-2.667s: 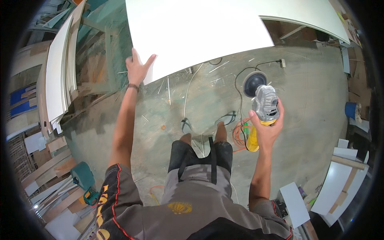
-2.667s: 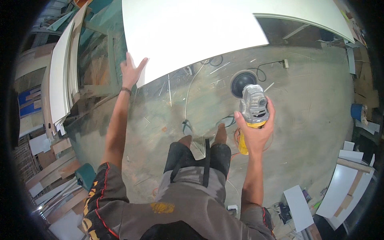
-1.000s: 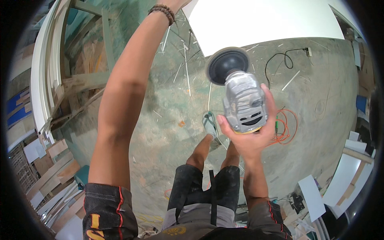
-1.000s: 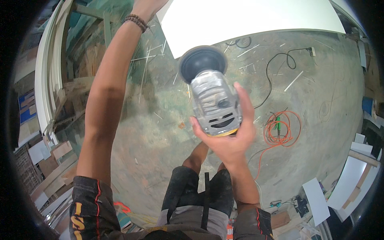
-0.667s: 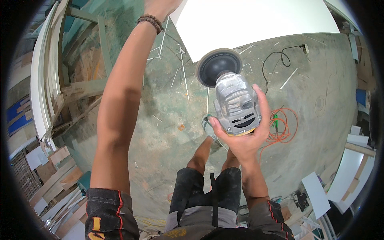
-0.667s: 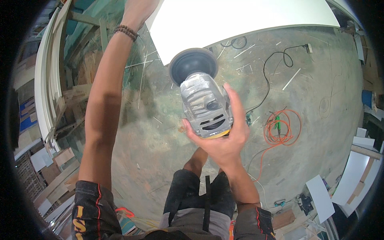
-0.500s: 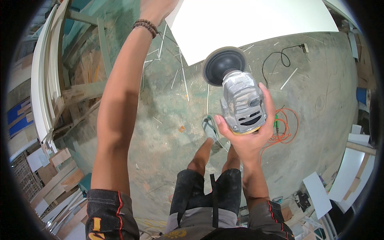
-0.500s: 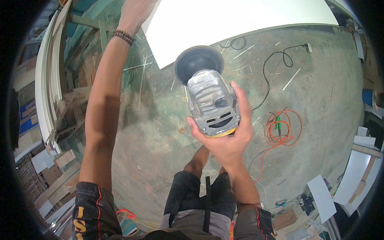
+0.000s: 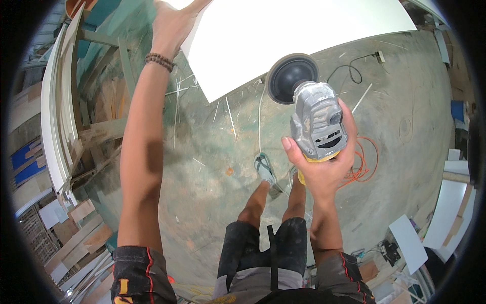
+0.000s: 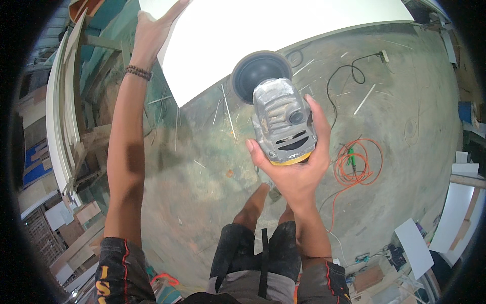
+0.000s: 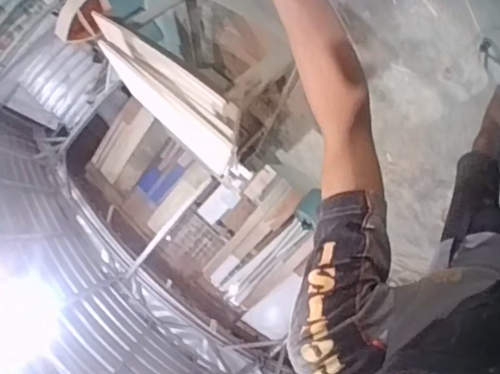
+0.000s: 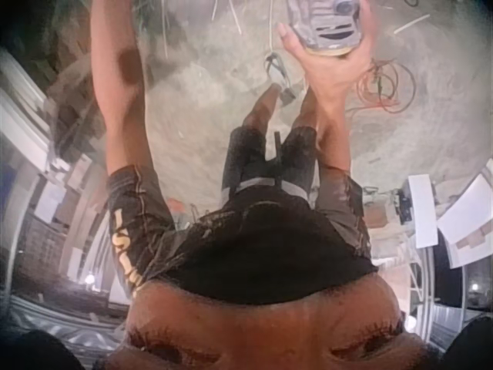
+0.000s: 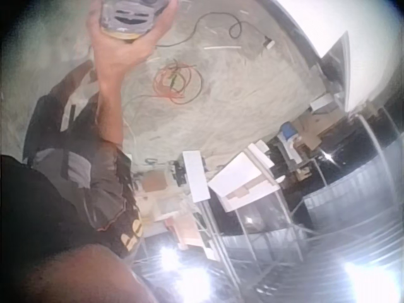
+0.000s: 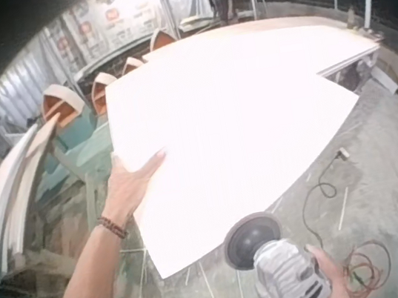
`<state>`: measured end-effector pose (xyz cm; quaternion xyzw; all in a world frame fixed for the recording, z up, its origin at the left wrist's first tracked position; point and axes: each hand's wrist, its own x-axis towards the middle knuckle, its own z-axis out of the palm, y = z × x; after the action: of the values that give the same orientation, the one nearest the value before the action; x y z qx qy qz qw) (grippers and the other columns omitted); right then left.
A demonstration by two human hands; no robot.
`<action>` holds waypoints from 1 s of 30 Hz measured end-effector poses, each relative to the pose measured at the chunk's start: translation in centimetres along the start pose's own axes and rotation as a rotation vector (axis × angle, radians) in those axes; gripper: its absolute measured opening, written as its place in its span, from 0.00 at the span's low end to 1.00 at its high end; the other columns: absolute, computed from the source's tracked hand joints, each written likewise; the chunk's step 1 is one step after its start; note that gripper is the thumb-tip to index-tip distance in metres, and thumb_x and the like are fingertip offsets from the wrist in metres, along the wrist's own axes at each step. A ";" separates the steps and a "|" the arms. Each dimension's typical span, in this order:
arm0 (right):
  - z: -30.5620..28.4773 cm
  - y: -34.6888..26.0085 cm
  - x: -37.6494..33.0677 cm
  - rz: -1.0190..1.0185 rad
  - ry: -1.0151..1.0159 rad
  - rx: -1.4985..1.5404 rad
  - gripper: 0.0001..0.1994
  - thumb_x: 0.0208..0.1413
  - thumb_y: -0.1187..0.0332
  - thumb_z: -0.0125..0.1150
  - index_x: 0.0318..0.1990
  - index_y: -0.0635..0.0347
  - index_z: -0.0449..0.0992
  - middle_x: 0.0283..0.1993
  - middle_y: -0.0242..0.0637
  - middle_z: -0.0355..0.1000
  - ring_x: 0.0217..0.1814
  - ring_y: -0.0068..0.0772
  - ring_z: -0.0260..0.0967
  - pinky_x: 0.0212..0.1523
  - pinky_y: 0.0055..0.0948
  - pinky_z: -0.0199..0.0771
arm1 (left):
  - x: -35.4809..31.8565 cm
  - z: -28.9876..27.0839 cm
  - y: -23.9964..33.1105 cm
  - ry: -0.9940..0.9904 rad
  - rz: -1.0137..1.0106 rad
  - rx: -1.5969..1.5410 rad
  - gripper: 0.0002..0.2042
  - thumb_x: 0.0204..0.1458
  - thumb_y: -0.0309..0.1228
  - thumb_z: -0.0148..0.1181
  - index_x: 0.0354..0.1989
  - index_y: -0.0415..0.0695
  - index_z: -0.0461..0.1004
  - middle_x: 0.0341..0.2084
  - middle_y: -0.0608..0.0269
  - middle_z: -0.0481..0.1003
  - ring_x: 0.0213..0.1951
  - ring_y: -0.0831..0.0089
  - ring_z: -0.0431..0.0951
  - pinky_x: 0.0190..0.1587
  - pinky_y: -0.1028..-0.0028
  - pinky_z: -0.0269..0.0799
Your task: The person holds and moves several white wood panels on a workbench while using a power sander to smooth the surfaces and edges.
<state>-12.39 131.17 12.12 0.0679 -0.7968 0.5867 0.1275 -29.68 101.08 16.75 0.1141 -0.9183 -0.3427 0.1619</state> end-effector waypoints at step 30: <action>-11.0 5.9 12.4 0.111 0.072 0.109 0.44 0.41 0.71 0.83 0.67 0.69 0.64 0.60 0.43 0.70 0.59 0.32 0.71 0.60 0.32 0.73 | 0.4 1.0 0.1 0.041 -0.305 0.108 0.54 0.50 0.63 0.66 0.70 0.28 0.54 0.53 0.31 0.72 0.50 0.55 0.81 0.48 0.62 0.81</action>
<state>-24.46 143.99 13.33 0.0094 -0.7611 0.6374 0.1197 -30.42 101.66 16.17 0.2677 -0.9040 -0.3108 0.1203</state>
